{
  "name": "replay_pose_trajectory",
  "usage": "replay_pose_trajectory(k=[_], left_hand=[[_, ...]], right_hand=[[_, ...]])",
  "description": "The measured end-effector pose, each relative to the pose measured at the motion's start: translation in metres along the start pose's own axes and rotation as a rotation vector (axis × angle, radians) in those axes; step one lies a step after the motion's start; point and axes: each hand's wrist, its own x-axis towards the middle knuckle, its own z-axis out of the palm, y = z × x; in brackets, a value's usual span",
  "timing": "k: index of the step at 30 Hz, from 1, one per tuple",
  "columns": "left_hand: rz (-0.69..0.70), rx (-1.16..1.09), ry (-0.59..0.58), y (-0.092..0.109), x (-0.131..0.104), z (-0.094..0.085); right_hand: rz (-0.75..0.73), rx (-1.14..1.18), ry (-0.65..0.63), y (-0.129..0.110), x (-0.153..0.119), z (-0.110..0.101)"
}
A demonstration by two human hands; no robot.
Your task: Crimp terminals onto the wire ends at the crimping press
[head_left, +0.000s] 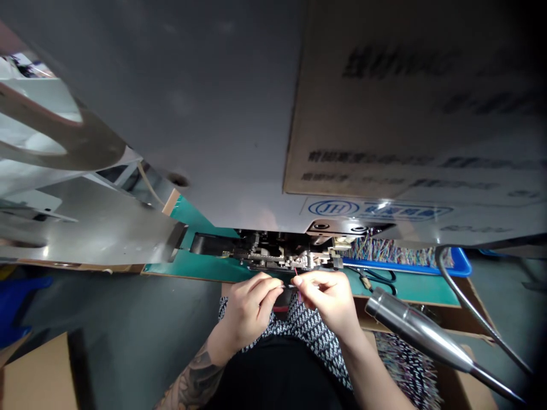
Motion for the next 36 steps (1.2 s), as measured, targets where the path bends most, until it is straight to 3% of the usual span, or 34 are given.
replay_pose_trajectory(k=[4,7,22,26,28,31,34,36], left_hand=[[-0.022,0.026,0.073,0.007,0.004,0.004],[-0.040,0.035,0.090,0.010,0.005,0.008],[-0.066,0.038,0.124,0.008,0.003,0.011],[-0.055,-0.020,0.071,0.007,0.002,0.005],[-0.106,-0.116,0.011,0.008,0.001,0.000],[-0.307,-0.351,-0.092,0.010,0.002,-0.005],[-0.539,-0.618,-0.177,0.011,0.005,-0.007],[-0.609,-0.697,-0.183,0.011,0.006,-0.007]], right_hand=[[-0.034,0.057,0.149,0.006,-0.002,0.011],[-0.052,0.093,0.189,0.013,0.002,0.015],[-0.038,0.112,0.182,0.016,0.007,0.018],[0.024,0.152,0.037,0.017,0.008,0.014],[0.076,0.215,-0.062,0.016,0.008,0.011],[0.141,0.285,-0.142,0.016,0.006,0.007],[0.145,0.276,-0.134,0.017,0.003,0.006],[0.114,0.251,-0.094,0.018,0.001,0.008]])
